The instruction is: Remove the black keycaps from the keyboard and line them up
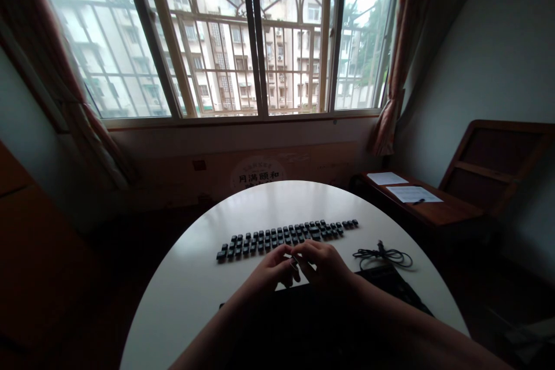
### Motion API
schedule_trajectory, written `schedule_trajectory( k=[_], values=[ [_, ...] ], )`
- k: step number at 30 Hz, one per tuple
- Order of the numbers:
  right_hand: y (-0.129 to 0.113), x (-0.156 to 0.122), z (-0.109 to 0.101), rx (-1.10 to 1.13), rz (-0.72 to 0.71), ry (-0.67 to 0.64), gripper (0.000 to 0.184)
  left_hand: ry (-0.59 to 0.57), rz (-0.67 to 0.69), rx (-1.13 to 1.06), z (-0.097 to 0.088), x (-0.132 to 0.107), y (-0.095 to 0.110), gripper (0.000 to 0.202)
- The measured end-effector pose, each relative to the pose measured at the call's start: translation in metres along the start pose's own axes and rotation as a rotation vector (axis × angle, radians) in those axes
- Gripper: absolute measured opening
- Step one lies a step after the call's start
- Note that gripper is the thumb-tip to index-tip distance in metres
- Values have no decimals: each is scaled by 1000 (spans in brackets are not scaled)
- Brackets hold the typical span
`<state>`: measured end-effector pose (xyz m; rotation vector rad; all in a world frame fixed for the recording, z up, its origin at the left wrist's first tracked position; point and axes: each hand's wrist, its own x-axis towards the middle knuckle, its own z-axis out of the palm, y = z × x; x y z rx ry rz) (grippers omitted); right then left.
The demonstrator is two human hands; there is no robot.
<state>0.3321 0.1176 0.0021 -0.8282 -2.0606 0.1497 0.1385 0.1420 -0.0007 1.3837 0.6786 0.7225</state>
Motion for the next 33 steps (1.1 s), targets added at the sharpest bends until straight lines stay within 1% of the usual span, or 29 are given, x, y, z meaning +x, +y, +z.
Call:
schedule_trajectory(
  k=[7,13,19,24,27,33],
  values=[
    [-4,1,-2,8,6,-12,13,0,6,6,-2,1,-4,50],
    [-2,1,-2,-7,34,-47,20,7,20,23,-2,1,-5,48],
    [-4,1,-4,-7,37,-52,19,17,28,32,-3,2,-6,44],
    [-4,1,-4,-16,35,-63,18,8,23,32,-3,3,-8,45],
    [-2,1,-3,-21,36,-71,18,10,20,36,-2,2,-6,46],
    [-2,1,-2,-24,41,-79,15,-12,-11,72,4,-3,5,45]
  ],
)
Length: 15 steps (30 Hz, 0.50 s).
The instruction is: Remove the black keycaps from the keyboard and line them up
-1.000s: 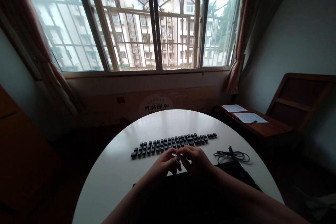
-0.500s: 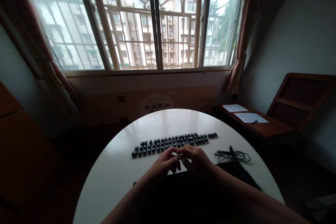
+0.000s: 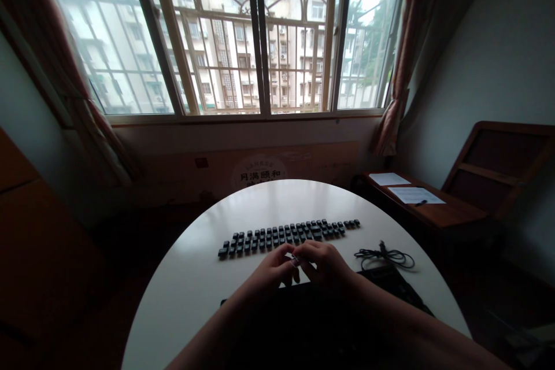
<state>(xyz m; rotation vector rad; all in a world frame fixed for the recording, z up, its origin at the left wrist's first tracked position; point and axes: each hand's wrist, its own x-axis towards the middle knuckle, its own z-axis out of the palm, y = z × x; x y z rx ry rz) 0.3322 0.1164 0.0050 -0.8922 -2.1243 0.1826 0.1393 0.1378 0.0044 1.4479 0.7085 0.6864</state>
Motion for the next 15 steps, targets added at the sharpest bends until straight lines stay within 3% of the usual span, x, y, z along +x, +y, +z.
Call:
schedule_trajectory(
  k=[15],
  values=[
    [0,0,-2,6,-4,-31,14,-5,2,20,0,0,-3,46]
  ],
)
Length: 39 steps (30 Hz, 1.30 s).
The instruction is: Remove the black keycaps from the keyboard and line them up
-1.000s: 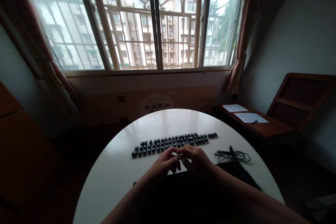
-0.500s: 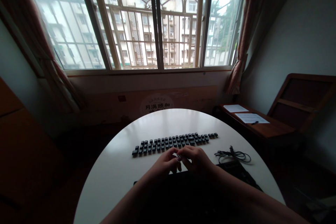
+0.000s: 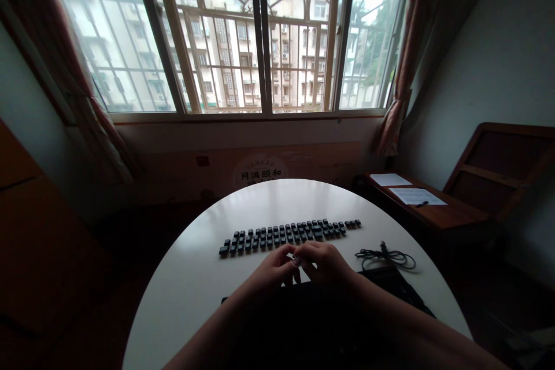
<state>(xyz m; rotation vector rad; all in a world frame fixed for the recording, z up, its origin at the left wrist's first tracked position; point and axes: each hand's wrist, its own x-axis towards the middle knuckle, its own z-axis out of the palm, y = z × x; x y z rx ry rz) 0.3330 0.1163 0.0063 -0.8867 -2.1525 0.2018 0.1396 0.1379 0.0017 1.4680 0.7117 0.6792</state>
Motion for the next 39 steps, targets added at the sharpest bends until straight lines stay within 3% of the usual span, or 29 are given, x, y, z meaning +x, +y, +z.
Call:
schedule_trajectory(
  k=[14,32,39],
  values=[
    [6,-3,5,22,31,-58,14,51,21,135,0,-1,-2,37],
    [2,-2,1,53,-8,-12,29,96,64,-6,1,0,5,36],
    [3,-1,3,74,-15,31,23,90,95,12,0,-2,7,41]
  ],
)
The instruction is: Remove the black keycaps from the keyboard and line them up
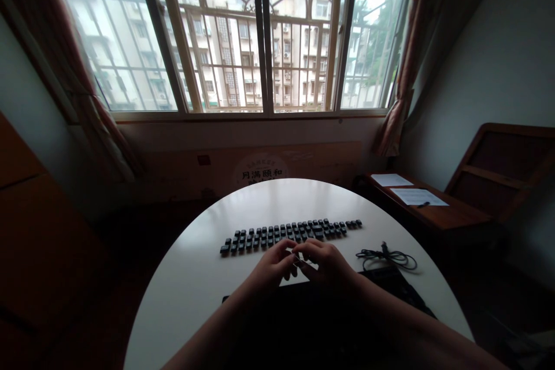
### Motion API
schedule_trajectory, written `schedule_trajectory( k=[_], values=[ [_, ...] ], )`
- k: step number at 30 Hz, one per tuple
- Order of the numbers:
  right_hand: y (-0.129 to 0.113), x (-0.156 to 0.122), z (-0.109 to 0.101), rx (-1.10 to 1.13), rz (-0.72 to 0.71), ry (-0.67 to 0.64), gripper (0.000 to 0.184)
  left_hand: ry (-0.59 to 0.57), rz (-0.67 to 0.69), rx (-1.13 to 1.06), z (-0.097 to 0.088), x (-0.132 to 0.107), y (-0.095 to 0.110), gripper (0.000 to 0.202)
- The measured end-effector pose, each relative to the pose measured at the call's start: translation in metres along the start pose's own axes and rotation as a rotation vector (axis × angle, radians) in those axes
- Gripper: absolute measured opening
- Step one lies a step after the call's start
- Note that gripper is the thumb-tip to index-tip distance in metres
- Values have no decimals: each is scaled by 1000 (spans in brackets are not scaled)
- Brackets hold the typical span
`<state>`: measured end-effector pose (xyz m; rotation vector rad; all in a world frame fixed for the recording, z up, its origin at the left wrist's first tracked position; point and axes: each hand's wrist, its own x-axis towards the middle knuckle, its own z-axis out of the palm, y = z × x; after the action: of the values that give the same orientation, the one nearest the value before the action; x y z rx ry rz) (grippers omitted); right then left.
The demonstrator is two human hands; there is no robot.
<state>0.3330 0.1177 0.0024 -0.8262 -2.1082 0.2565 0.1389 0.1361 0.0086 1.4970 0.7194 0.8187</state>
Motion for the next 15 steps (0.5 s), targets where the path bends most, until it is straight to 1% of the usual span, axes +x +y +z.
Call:
schedule_trajectory(
  k=[7,12,15],
  values=[
    [-2,-1,-3,12,-10,129,21,25,5,-43,2,0,1,49],
    [0,-1,-3,8,3,132,19,-11,-3,-43,1,1,0,51],
    [0,-1,-3,9,14,131,17,-9,-5,-50,0,0,-1,50]
  ],
)
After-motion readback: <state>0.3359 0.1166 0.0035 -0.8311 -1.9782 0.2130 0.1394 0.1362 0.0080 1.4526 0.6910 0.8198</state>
